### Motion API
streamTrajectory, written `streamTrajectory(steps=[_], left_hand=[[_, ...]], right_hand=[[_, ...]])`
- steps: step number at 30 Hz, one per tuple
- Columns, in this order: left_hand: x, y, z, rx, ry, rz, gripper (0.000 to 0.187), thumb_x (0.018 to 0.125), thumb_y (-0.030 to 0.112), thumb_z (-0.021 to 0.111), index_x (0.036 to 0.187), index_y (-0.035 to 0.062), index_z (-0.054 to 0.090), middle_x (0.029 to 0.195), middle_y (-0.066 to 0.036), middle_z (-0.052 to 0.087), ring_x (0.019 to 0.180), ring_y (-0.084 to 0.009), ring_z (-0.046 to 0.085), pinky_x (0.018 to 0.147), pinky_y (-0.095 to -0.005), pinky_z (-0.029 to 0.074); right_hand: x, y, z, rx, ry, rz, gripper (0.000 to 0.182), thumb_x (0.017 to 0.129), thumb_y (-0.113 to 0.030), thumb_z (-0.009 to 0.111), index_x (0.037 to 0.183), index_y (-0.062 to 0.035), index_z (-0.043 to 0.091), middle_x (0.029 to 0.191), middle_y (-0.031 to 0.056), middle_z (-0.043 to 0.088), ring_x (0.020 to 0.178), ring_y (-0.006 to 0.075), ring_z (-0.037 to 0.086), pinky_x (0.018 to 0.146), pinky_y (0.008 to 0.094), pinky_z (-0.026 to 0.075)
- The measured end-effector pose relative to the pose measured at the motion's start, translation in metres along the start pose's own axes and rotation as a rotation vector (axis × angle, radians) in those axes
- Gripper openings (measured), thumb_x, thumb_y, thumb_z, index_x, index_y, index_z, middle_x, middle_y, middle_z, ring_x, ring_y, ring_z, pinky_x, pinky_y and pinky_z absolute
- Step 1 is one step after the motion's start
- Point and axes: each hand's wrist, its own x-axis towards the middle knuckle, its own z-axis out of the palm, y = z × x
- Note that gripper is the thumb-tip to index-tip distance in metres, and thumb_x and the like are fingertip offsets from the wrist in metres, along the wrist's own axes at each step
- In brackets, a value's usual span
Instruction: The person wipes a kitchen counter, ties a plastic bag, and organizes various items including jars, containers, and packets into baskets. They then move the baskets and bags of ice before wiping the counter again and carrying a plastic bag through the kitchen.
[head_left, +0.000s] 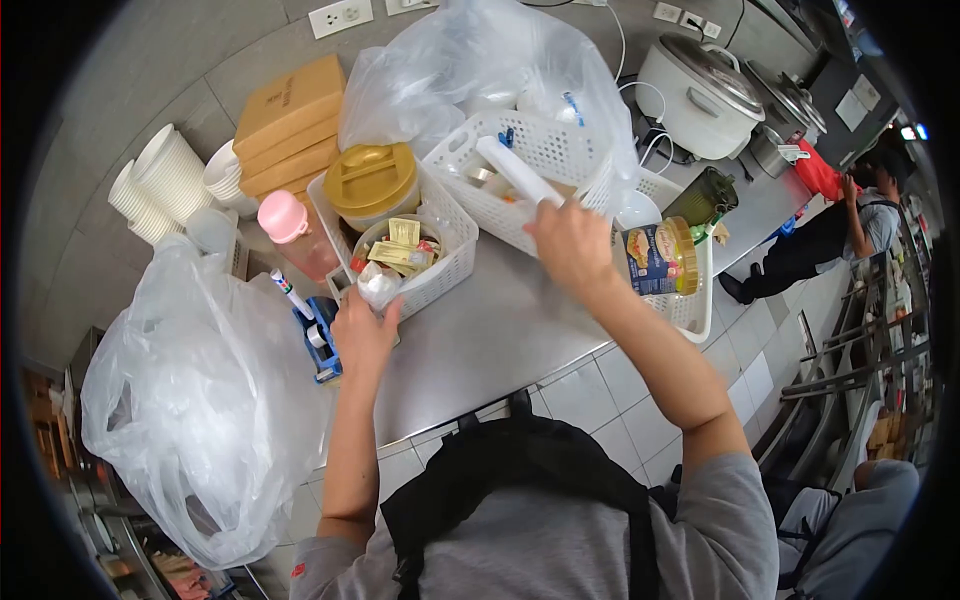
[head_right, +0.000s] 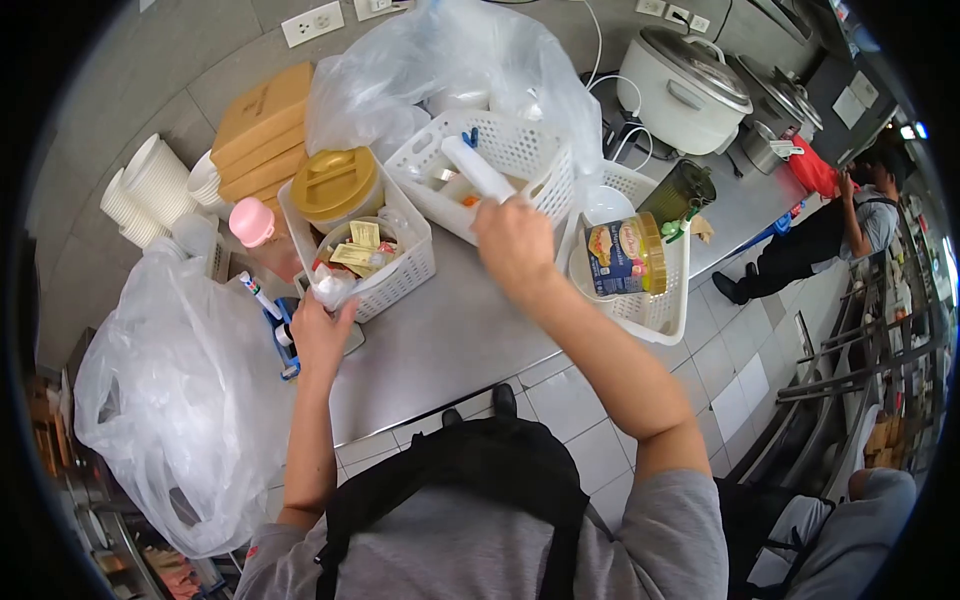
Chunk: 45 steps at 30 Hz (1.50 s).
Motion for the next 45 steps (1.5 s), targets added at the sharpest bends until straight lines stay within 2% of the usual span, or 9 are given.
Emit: streamTrajectory(steps=[3, 7, 12, 19, 24, 26, 28, 32, 45], left_hand=[[-0.015, 0.019, -0.011, -0.115, 0.056, 0.096, 0.077, 0.062, 0.010, 0.074, 0.126, -0.0017, 0.033, 0.125, -0.028, 0.039, 0.114, -0.0406, 0.043, 0.094, -0.0403, 0.037], [-0.026, 0.058, -0.025, -0.001, 0.366, 0.367, 0.070, 0.066, 0.011, 0.071, 0.127, 0.0014, 0.037, 0.128, -0.026, 0.038, 0.115, -0.0378, 0.042, 0.096, -0.0422, 0.034], [-0.032, 0.088, 0.024, -0.375, -0.160, 0.450, 0.065, 0.069, 0.018, 0.070, 0.125, 0.0032, 0.040, 0.128, -0.027, 0.039, 0.108, -0.0418, 0.048, 0.091, -0.0412, 0.040], [-0.020, 0.129, 0.085, -0.117, -0.379, 0.225, 0.064, 0.070, 0.042, 0.069, 0.120, 0.0089, 0.045, 0.130, -0.040, 0.022, 0.090, -0.0479, 0.056, 0.071, -0.0445, 0.051], [-0.010, 0.138, 0.101, 0.065, -0.249, 0.184, 0.050, 0.074, 0.045, 0.063, 0.095, 0.0018, 0.049, 0.117, -0.041, 0.039, 0.066, -0.0395, 0.061, 0.053, -0.0399, 0.052], [-0.013, 0.139, 0.103, 0.091, -0.219, 0.148, 0.046, 0.073, 0.042, 0.064, 0.088, 0.0009, 0.049, 0.107, -0.038, 0.047, 0.062, -0.0384, 0.061, 0.049, -0.0400, 0.051], [-0.012, 0.139, 0.099, 0.072, -0.185, 0.109, 0.042, 0.072, 0.036, 0.067, 0.084, 0.0004, 0.047, 0.093, -0.035, 0.054, 0.061, -0.0391, 0.061, 0.047, -0.0408, 0.050], [-0.009, 0.151, 0.095, 0.139, -0.274, 0.038, 0.033, 0.075, 0.031, 0.064, 0.081, 0.0018, 0.049, 0.072, -0.024, 0.055, 0.053, -0.0345, 0.059, 0.043, -0.0401, 0.048], [0.046, 0.163, 0.097, 0.218, -0.322, 0.066, 0.026, 0.078, 0.029, 0.061, 0.071, 0.0038, 0.057, 0.061, -0.016, 0.058, 0.054, -0.0304, 0.061, 0.046, -0.0384, 0.048]], right_hand=[[-0.005, -0.005, 0.000, 0.097, -0.445, -0.270, 0.031, 0.080, -0.032, 0.059, 0.081, -0.0016, 0.062, 0.081, 0.0188, 0.062, 0.073, 0.0276, 0.064, 0.058, 0.0354, 0.052], [0.024, 0.013, -0.023, 0.213, -0.516, -0.364, 0.033, 0.078, -0.035, 0.060, 0.083, -0.0022, 0.065, 0.083, 0.0166, 0.063, 0.078, 0.0322, 0.062, 0.068, 0.0403, 0.050], [0.144, 0.056, -0.024, 0.468, -0.215, -0.330, 0.031, 0.078, -0.035, 0.058, 0.074, -0.0059, 0.066, 0.075, 0.0156, 0.063, 0.073, 0.0336, 0.060, 0.068, 0.0413, 0.047], [0.290, 0.048, 0.120, 0.322, -0.474, -0.455, 0.042, 0.072, -0.043, 0.062, 0.082, -0.0018, 0.067, 0.083, 0.0217, 0.063, 0.074, 0.0298, 0.063, 0.068, 0.0380, 0.048], [0.321, 0.005, 0.191, 0.577, -0.641, -0.250, 0.034, 0.072, -0.039, 0.061, 0.080, -0.0060, 0.067, 0.085, 0.0178, 0.064, 0.076, 0.0266, 0.062, 0.066, 0.0394, 0.048], [0.349, 0.038, 0.187, 0.337, -0.687, -0.480, 0.027, 0.077, -0.032, 0.054, 0.079, -0.0088, 0.067, 0.098, 0.0166, 0.063, 0.082, 0.0273, 0.061, 0.068, 0.0397, 0.048], [0.369, 0.085, 0.182, -0.475, -0.291, -0.725, 0.028, 0.081, -0.021, 0.043, 0.098, -0.0099, 0.063, 0.108, 0.0146, 0.059, 0.096, 0.0273, 0.058, 0.080, 0.0406, 0.046], [0.376, 0.150, 0.161, -0.057, -0.246, -0.026, 0.035, 0.079, -0.025, 0.055, 0.109, -0.0070, 0.057, 0.113, 0.0129, 0.057, 0.103, 0.0277, 0.055, 0.086, 0.0339, 0.044], [0.286, 0.117, -0.005, -0.425, -0.548, -0.693, 0.031, 0.072, -0.029, 0.068, 0.093, -0.0067, 0.062, 0.098, 0.0088, 0.061, 0.089, 0.0195, 0.057, 0.073, 0.0327, 0.045]])
